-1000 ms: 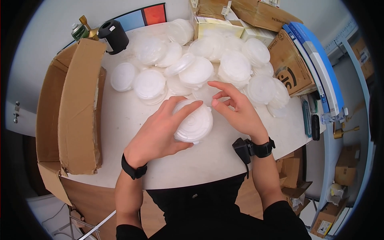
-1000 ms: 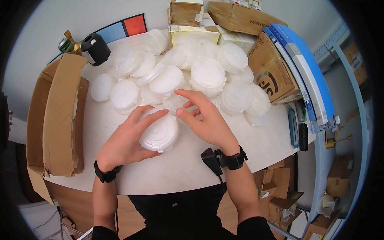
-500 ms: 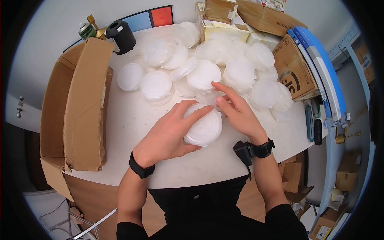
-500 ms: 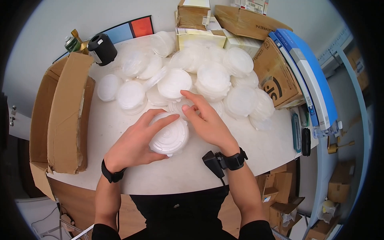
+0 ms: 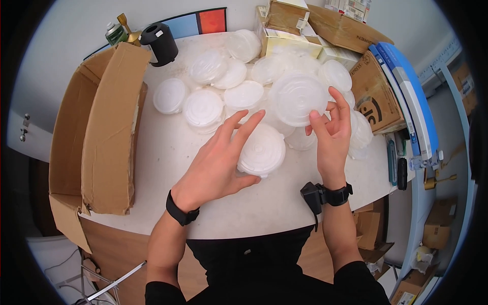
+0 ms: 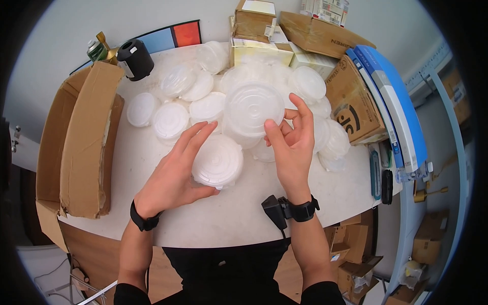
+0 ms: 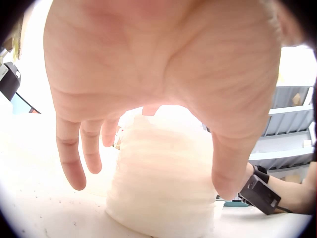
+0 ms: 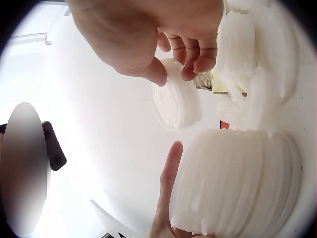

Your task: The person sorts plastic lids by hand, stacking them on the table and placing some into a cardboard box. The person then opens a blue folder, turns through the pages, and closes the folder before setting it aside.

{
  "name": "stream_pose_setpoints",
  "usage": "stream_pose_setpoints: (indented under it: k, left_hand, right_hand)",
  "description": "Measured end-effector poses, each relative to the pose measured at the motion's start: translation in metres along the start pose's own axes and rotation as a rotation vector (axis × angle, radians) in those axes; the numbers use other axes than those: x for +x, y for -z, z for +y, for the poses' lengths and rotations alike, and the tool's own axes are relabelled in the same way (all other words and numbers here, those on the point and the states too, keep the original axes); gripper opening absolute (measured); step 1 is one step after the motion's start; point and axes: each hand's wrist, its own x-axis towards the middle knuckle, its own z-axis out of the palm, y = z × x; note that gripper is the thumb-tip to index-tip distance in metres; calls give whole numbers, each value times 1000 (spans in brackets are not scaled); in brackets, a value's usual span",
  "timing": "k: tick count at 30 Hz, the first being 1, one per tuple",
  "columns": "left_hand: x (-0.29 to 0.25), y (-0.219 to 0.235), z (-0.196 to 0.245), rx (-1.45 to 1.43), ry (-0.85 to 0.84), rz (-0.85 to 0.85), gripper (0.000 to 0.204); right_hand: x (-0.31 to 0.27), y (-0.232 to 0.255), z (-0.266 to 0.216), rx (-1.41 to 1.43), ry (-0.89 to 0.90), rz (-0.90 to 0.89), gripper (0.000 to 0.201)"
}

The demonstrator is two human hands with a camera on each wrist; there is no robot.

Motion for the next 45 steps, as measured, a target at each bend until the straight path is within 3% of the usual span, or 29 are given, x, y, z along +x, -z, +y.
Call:
stream_pose_setpoints:
  k: [3,5,11,15,21,24,26,29,45]
  left_hand:
    - [0,3,-5,-53,-14,18,125]
    - [0,5,-8,-131,-10,23,131]
    - [-1,10,-3,-198,8,70,132]
    - [0,10,-7,-253,97,-21,134]
    - [0,9,-6,-180,28,68,141]
    - [0,8,-5,-201,-24,142,128]
    - [0,9,-7,-75,-61,37,116]
    - [-1,7,-7,-115,1,-43,112]
    - [-1,9,-7,-11,-57,-32,100]
  right_hand:
    - [1,6,9,33,-63,-89,49]
    - [-1,8,13,-61,98,-239,41]
    - [-2,7,8,-91,132,-431,42]
    - [-3,8,7,-113,100,-450,42]
    - [-4,6,6,-146,114,-470,37]
    - [-3,6,6,-191,177,-489,35]
    - [-1,9,1,-258,222,-606,34]
    - [-4,10,-2,-215,88,-585,30]
    - [-5,6,1,-196,97,-569,23]
